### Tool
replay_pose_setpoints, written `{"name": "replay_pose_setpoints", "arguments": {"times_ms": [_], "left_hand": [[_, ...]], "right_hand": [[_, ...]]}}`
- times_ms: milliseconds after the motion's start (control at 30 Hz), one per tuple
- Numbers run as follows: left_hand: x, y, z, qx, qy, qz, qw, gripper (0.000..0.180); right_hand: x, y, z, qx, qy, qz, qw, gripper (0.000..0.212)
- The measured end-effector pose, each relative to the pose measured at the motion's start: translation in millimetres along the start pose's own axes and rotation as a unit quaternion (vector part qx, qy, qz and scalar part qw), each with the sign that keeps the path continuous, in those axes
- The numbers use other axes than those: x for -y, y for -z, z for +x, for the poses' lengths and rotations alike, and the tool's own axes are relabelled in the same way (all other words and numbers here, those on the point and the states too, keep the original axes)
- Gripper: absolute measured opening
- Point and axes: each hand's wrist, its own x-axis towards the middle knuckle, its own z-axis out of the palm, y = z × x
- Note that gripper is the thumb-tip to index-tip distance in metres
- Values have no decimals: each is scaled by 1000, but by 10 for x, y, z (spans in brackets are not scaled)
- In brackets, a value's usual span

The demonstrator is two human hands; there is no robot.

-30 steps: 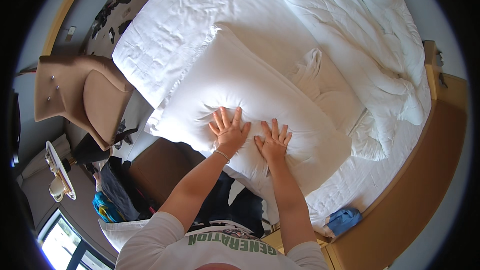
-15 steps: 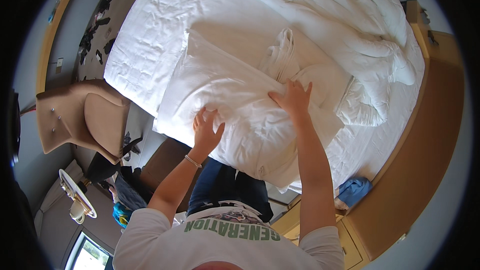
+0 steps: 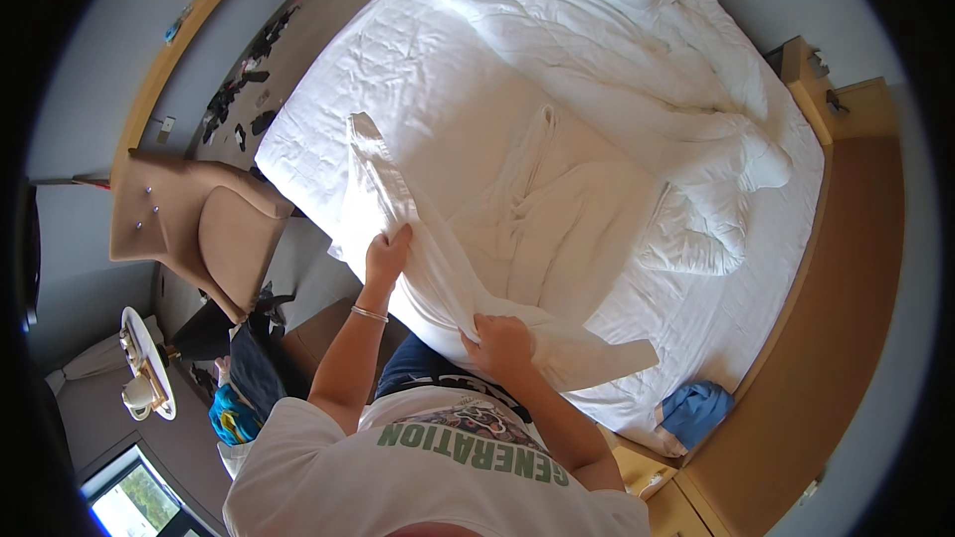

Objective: The person inserts a pillow into a white pillowcase on a bed. They align the corners, push the pillow inside, and smooth the case. The pillow is then placed on a chair.

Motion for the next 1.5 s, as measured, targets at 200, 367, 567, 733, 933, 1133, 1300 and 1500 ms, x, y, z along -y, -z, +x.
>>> {"name": "replay_pose_setpoints", "arguments": {"times_ms": [200,367,567,733,933,1133,1300,1500], "left_hand": [[-906,79,-200,108,-80,-256,957,27],[-1488,303,-764,157,-207,-482,837,27],[-851,407,-746,86,-220,-448,862,19],[174,221,-378,80,89,-323,939,19],[379,-333,-202,178,-155,23,972,38],[375,-738,-239,230,-410,376,798,58],[552,-970,13,230,-458,467,721,64],[703,-1516,414,269,-393,555,682,63]], "right_hand": [[109,886,74,-222,87,-36,970,21],[188,1506,-222,-286,162,-117,937,21],[163,643,-401,-216,191,-114,951,8],[-256,-425,-300,48,79,-110,990,9],[-753,-785,-127,-63,-101,-85,989,46],[-716,-916,-153,32,-208,-121,970,75],[-804,-1205,-171,49,-244,-131,960,77],[-1130,-1339,63,67,-304,-89,946,75]]}}
